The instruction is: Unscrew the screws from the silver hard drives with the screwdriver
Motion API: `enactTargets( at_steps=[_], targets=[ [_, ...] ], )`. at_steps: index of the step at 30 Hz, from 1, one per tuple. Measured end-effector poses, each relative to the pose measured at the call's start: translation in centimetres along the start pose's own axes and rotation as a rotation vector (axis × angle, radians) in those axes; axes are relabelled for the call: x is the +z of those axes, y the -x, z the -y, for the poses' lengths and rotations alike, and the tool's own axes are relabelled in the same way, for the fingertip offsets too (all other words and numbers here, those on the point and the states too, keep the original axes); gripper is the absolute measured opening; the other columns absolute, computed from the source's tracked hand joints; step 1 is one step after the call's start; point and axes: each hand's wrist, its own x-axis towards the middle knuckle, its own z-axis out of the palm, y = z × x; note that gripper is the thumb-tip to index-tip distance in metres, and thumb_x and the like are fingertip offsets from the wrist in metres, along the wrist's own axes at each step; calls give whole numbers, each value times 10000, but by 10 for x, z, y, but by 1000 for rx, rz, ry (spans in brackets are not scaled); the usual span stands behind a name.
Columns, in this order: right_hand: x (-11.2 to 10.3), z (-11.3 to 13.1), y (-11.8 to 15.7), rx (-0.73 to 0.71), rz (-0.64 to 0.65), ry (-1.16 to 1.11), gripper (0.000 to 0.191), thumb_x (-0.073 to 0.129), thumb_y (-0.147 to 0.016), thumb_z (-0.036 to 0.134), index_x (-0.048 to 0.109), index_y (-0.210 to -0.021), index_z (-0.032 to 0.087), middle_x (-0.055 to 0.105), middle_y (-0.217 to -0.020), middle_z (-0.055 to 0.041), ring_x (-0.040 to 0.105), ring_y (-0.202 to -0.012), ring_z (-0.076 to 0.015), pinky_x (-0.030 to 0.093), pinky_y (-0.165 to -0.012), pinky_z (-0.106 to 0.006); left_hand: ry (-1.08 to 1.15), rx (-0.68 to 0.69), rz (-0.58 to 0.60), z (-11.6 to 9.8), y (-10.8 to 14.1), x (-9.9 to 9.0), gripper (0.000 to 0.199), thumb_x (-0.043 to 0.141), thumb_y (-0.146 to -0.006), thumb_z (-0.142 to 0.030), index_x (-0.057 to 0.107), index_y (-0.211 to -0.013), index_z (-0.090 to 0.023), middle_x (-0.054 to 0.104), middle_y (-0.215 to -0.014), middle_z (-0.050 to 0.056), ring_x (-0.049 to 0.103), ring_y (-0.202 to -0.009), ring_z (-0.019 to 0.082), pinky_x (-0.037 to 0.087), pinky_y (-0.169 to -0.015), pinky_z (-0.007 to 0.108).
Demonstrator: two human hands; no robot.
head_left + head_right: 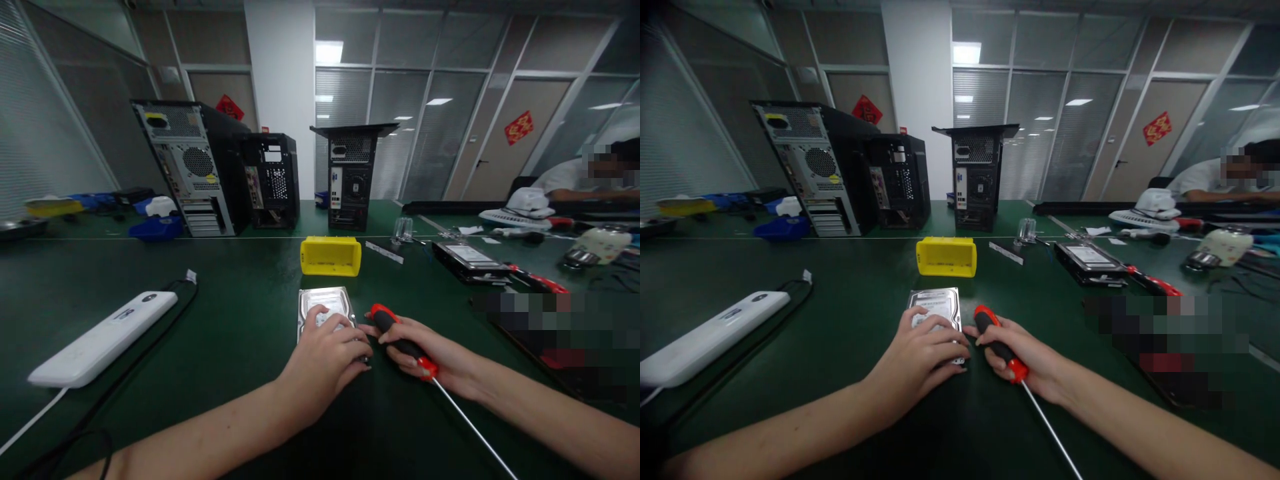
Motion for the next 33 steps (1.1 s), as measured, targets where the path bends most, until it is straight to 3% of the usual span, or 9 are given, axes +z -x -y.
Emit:
enactTargets(
  at_steps=[7, 16, 25, 29, 33],
  targets=[
    [28, -6, -16, -18, 77, 0, 325, 514, -706, 212, 425, -1015, 168, 445, -365, 91, 322, -284, -49, 225, -329, -129, -31, -61, -28, 20, 23, -8, 206, 524, -902, -261, 589, -1096, -291, 651, -1115, 3, 512, -1075, 219, 180, -973, 449],
    [78, 1, -60, -40, 151, 65, 317, 501, -754, 282, 423, -1045, 184, 487, -402, 70, 418, -311, -71, 313, -333, -129, -163, -242, -114, 46, 54, -21, 238, 485, -903, -217, 593, -1105, -282, 649, -1143, 15, 544, -1092, 224, 230, -962, 453],
    [107, 3, -103, -75, 279, 66, 236, 490, -804, 293, 410, -1010, 210, 454, -433, 86, 425, -308, -76, 323, -306, -133, -307, -264, -124, 82, 74, -31, 256, 460, -916, -240, 581, -1138, -283, 632, -1188, 48, 547, -1123, 237, 245, -951, 464],
    [121, 3, -127, -67, 349, 33, 160, 494, -817, 288, 390, -913, 214, 454, -531, 80, 429, -334, -51, 302, -306, -120, -366, -289, -124, 102, 87, -37, 249, 452, -912, -258, 601, -1109, -295, 644, -1168, 48, 550, -1126, 257, 267, -928, 474],
    [139, 5, -147, -77, 388, 24, 171, 478, -847, 310, 374, -950, 221, 451, -629, 74, 428, -356, -28, 299, -316, -110, -413, -316, -111, 124, 100, -41, 283, 430, -914, -325, 583, -1151, -309, 616, -1213, 51, 540, -1141, 293, 293, -902, 498]
  ],
)
